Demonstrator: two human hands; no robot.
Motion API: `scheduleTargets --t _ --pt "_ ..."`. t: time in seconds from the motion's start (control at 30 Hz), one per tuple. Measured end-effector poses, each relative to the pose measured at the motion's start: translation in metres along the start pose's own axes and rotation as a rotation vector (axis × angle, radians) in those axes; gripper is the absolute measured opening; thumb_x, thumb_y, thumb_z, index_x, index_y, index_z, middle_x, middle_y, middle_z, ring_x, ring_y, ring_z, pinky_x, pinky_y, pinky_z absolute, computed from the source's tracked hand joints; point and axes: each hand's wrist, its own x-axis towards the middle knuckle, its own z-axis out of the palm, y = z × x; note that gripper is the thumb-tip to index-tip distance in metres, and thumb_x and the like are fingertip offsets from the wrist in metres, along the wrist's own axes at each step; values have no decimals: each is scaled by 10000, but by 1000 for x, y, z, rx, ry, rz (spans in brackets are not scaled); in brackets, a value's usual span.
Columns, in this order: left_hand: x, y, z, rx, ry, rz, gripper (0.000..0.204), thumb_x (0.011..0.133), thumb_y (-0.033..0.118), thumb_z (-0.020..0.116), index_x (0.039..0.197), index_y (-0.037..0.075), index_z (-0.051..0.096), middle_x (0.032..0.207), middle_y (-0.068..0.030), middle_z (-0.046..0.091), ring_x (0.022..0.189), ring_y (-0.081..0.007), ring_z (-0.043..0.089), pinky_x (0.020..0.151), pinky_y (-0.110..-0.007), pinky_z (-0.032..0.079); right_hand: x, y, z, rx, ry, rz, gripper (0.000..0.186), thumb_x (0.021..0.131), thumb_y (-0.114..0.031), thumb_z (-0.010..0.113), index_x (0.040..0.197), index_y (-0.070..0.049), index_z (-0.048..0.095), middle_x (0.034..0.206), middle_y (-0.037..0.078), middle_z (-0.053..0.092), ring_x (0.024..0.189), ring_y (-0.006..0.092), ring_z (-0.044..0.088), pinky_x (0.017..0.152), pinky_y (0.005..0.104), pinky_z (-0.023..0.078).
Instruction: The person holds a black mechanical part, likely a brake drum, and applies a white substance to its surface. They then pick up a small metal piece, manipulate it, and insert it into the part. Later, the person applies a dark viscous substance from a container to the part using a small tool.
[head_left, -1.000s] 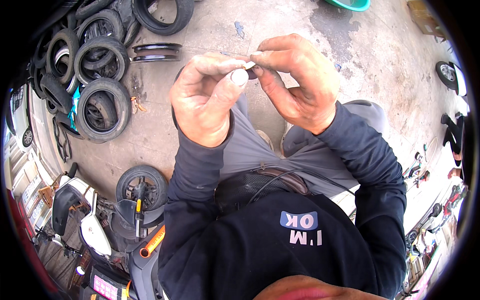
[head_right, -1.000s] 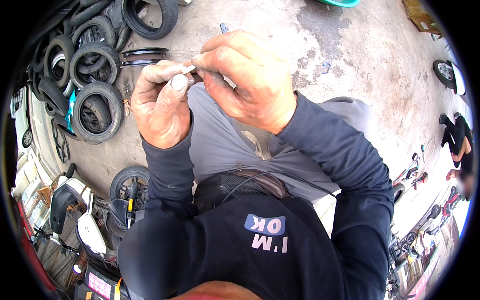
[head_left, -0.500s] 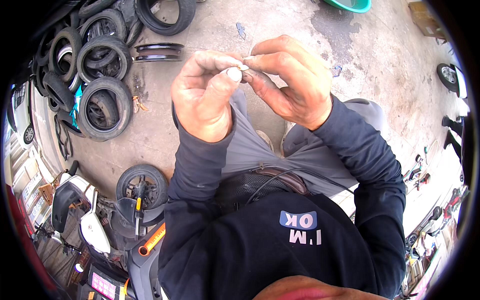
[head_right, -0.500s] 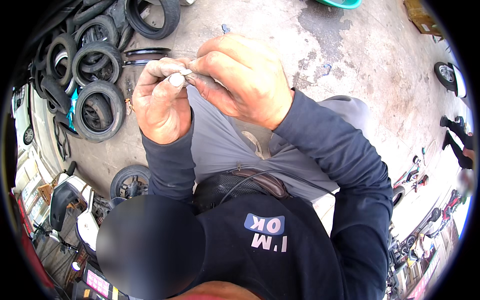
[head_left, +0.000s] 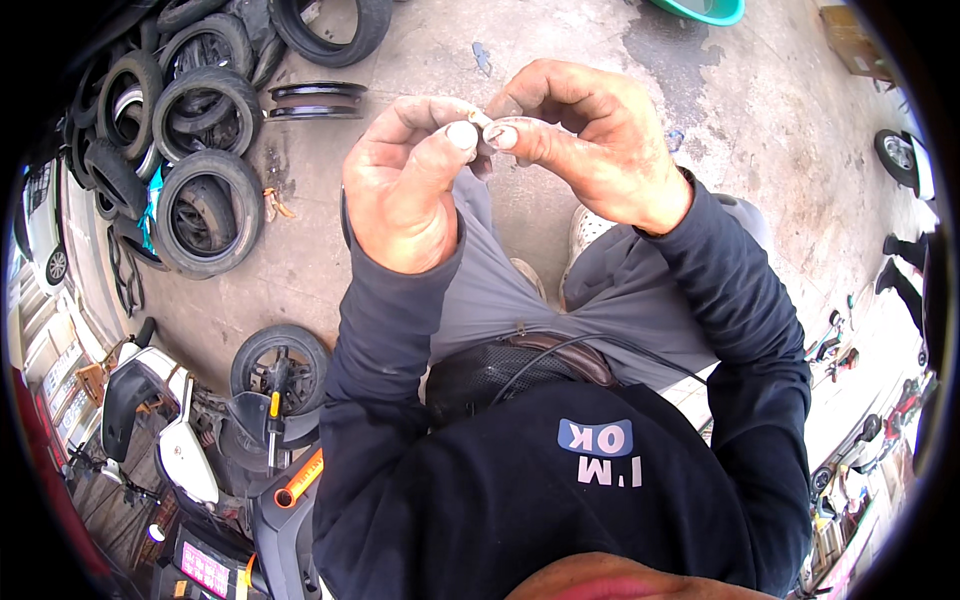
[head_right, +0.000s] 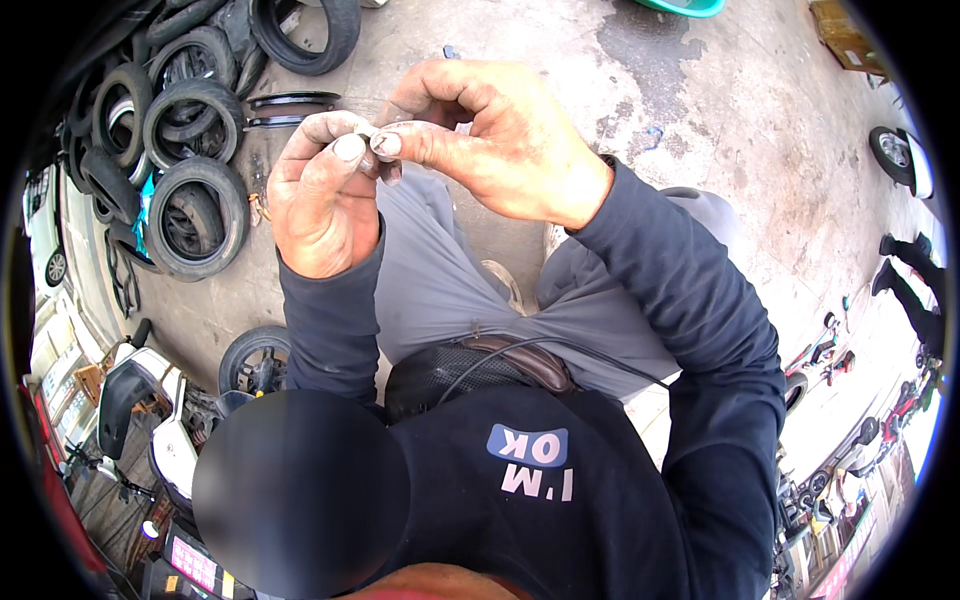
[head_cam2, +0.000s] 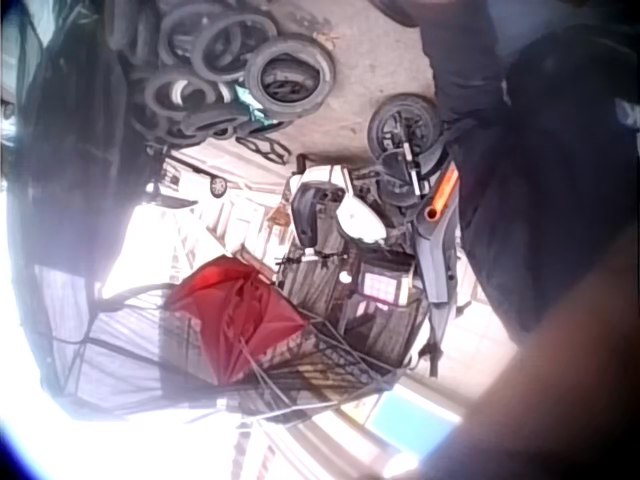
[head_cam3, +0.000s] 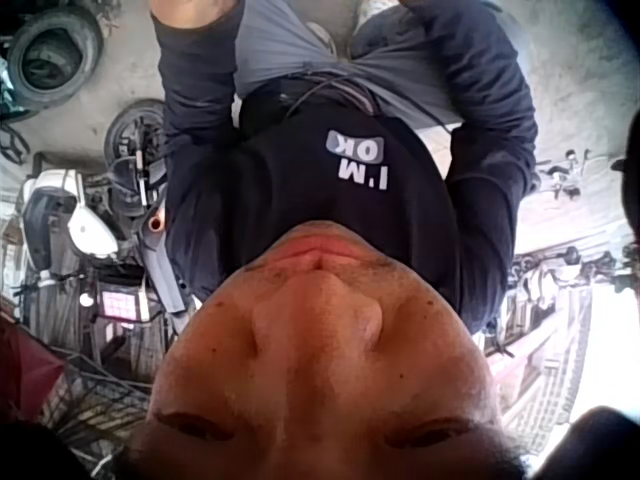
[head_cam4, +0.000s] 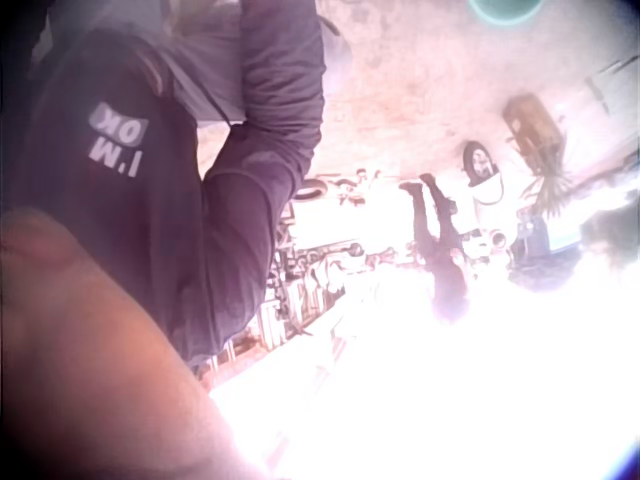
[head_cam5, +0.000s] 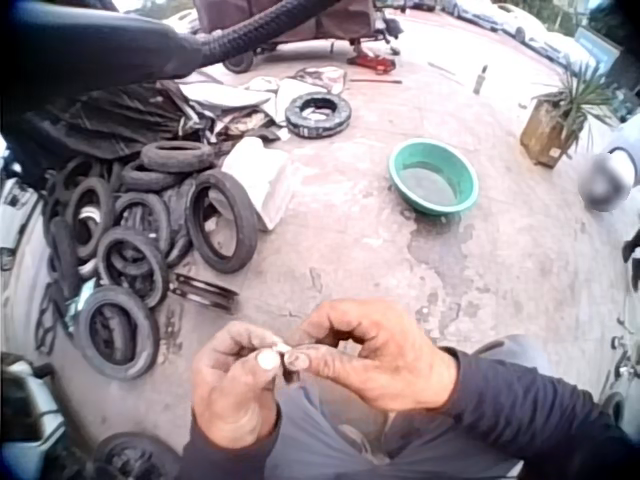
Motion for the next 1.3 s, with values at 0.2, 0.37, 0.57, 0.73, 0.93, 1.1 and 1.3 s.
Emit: scheduleTargets --t 0.2,0.37,0.57,0.73,0.93,1.1,1.3 --pt "1 -4 5 39 36 72 200 915 45 711 1082 -45 649 990 -126 712 856 -164 666 784 -301 547 2 6 -3 -434 107 -345 172 951 -146 744 1041 -3 714 900 40 732 762 105 671 660 292 541" --pt "4 -10 6 326 47 171 243 935 65 692 1143 -48 636 1034 -125 705 906 -179 686 775 -321 558 0 12 -5 336 167 69 194 959 -152 721 1079 0 715 912 14 704 780 110 640 702 280 517" --pt "2 -14 30 438 -4 237 265 904 92 784 1085 -57 659 935 -100 716 847 -155 690 776 -279 548 -4 14 -10 445 139 112 176 992 -168 696 1114 -43 700 1020 31 692 839 114 602 743 292 489" --pt "4 -20 20 664 -2 288 134 907 58 748 986 -31 688 849 -67 711 737 -117 656 671 -265 527 -4 11 -22 -29 104 -29 206 930 -161 731 1074 -13 721 844 -5 677 700 91 586 628 248 474" --pt "6 -25 23 640 16 146 97 889 50 736 925 -27 688 788 -39 678 675 -85 601 620 -248 489 4 -23 -40 -602 -23 -507 128 797 -34 723 890 -35 635 911 146 616 799 365 646 671 413 516" --pt "1 -29 22 915 -239 96 74 914 41 712 899 -25 682 766 -40 656 680 -92 581 635 -256 473 0 -20 -50 -208 160 -188 88 926 -80 716 955 -3 686 846 89 675 724 167 617 667 307 483" --pt "9 -32 25 850 -99 302 180 872 33 743 1032 -23 684 881 -102 720 761 -172 697 729 -293 562 -1 1 -52 676 162 338 153 1000 -146 645 1017 1 682 817 80 680 705 162 642 668 291 521"
